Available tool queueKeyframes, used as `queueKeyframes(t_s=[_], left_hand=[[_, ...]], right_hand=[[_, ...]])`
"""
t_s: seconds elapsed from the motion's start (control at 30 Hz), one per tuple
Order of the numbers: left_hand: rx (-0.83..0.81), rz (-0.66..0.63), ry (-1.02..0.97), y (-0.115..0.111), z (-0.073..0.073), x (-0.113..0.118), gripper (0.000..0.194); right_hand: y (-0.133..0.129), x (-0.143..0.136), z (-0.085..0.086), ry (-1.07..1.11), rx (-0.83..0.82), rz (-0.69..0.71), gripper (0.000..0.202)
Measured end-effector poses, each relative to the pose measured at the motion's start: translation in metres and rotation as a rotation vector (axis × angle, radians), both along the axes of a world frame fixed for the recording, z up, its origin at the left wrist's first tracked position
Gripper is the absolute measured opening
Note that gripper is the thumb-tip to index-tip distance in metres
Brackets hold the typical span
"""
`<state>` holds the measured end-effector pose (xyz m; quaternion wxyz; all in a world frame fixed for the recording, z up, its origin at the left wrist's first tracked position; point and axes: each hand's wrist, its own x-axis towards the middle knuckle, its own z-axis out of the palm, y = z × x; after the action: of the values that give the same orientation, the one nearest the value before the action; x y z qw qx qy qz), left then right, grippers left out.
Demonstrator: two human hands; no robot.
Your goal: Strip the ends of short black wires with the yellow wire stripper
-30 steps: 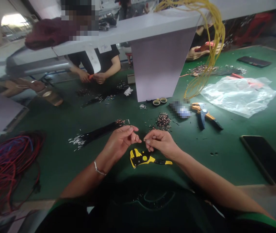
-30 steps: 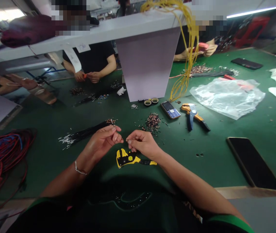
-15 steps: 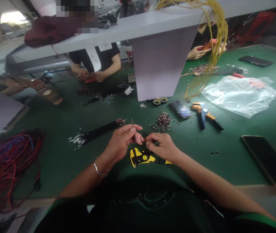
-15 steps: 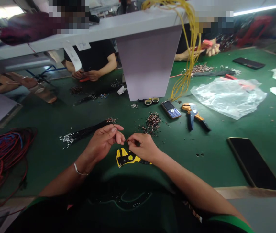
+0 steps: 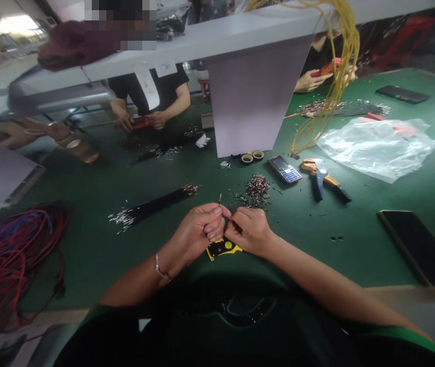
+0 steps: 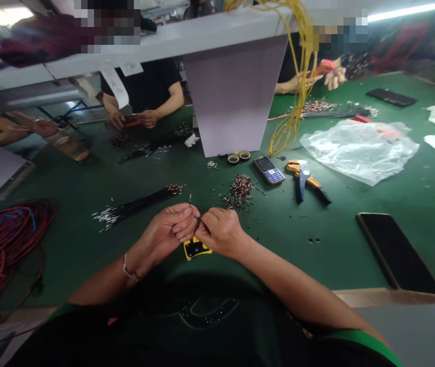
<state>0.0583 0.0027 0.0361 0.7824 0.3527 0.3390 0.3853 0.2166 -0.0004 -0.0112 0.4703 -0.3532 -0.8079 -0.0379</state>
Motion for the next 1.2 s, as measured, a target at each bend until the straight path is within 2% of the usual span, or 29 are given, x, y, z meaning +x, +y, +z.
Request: queueKeyframes(t_s=[0.2,0.3,0.33,0.43,0.47,0.5,0.57,0.67,0.73,0.8,0.93,1.0,1.07,1.13,1.2], left_hand=[[-0.050,0.052,0.039,-0.003,0.001,0.002,0.011],[-0.074,0.054,0.046,-0.010,-0.001,0.002,0.011],[-0.094,0.041,0.053,-0.012,-0.001,0.001,0.012],[-0.142,-0.010,0.081,-0.013,0.002,-0.002,0.014],[-0.123,0.013,0.073,-0.011,0.005,-0.003,0.015],[-0.100,0.026,0.060,-0.008,0.008,-0.006,0.013],[-0.090,0.095,0.031,0.000,0.015,-0.011,0.013],[-0.083,0.147,0.016,0.009,0.021,-0.019,0.013],[-0.086,0.152,0.000,0.011,0.022,-0.022,0.013],[-0.092,0.147,-0.028,0.012,0.021,-0.024,0.013],[-0.088,0.128,-0.070,0.013,0.019,-0.026,0.013],[-0.090,0.118,-0.085,0.013,0.019,-0.026,0.014],[-0.085,0.106,-0.102,0.013,0.019,-0.026,0.015],[-0.069,0.092,-0.113,0.013,0.019,-0.026,0.015],[-0.056,0.073,-0.114,0.012,0.019,-0.025,0.015]], right_hand=[[-0.002,-0.010,-0.006,-0.021,0.018,-0.042,0.025],[0.006,0.004,-0.005,-0.015,-0.029,-0.067,0.025],[0.010,0.014,-0.004,0.006,-0.065,-0.103,0.024],[0.022,0.050,0.003,0.281,-0.187,-0.416,0.016],[0.024,0.059,0.005,0.342,-0.216,-0.456,0.014],[0.025,0.065,0.006,0.367,-0.235,-0.451,0.013],[0.024,0.066,0.005,0.297,-0.289,-0.348,0.013],[0.023,0.053,0.000,0.175,-0.307,-0.192,0.017],[0.025,0.046,-0.004,0.129,-0.291,-0.151,0.020],[0.031,0.046,-0.007,0.071,-0.306,-0.176,0.023],[0.042,0.054,-0.008,-0.122,-0.407,-0.336,0.027],[0.041,0.054,0.000,-0.151,-0.454,-0.374,0.025],[0.035,0.048,0.013,-0.083,-0.511,-0.322,0.019],[0.025,0.036,0.028,0.045,-0.601,-0.182,0.018],[0.016,0.021,0.040,0.135,-0.741,-0.047,0.026]])
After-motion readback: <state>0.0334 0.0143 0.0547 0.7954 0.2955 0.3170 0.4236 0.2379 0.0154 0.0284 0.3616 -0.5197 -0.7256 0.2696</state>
